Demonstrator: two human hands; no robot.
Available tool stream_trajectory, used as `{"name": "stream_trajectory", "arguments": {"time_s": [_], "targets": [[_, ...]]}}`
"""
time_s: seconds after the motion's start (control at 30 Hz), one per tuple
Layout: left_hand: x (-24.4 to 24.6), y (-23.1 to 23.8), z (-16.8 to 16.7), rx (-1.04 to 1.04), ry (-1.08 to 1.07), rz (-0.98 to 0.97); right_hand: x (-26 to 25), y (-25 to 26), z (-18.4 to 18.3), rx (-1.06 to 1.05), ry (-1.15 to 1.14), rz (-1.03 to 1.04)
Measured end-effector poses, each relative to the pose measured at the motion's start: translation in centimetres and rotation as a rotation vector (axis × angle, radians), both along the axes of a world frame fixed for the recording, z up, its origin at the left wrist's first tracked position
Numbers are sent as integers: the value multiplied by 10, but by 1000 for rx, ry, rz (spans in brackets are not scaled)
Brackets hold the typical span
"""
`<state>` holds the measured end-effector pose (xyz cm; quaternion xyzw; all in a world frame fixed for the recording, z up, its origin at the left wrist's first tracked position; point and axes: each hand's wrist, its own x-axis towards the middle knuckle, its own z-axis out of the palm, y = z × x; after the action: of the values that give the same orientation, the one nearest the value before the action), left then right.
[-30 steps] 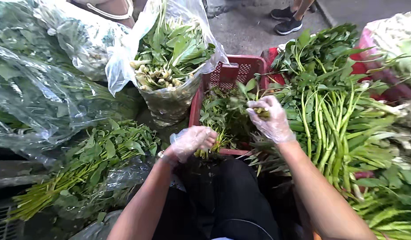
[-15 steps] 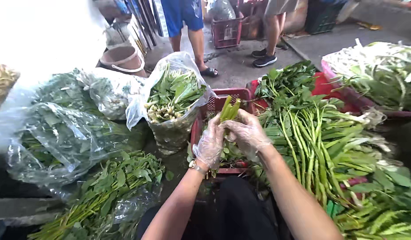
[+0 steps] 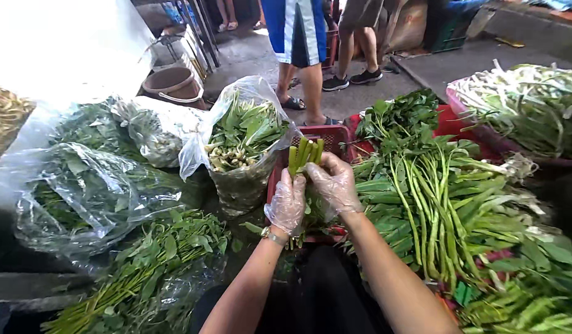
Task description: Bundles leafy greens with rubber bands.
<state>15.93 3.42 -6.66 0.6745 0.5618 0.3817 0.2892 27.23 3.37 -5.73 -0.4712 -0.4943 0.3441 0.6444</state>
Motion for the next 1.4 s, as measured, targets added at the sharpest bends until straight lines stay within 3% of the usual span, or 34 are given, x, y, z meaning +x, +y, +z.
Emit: {"name": "stream_trajectory", "arguments": {"time_s": [0.23,0.37,0.6,0.73,0.97,1.17,1.4], "targets": [[-1,7,-3,-10,9,-55,-3,0,4,8,79,-63],[0,1,5,-28,133,-57,2,0,6,-63,-77,-11],[-4,6,-8,61,-34,-102,5,-1,10,-154,-11,53],[-3,10,-11,140,-19,-134,7,4,4,-126,-2,78],[2,4,5,8,195,-81,1,-4,6,-49,-363,-11],[-2,7,-13,125,254,-190,-9,-9,-3,-62,-577,6],[-6,-4,-23,294,144,-206,-16,-8,-12,119,-412,-109]]}}
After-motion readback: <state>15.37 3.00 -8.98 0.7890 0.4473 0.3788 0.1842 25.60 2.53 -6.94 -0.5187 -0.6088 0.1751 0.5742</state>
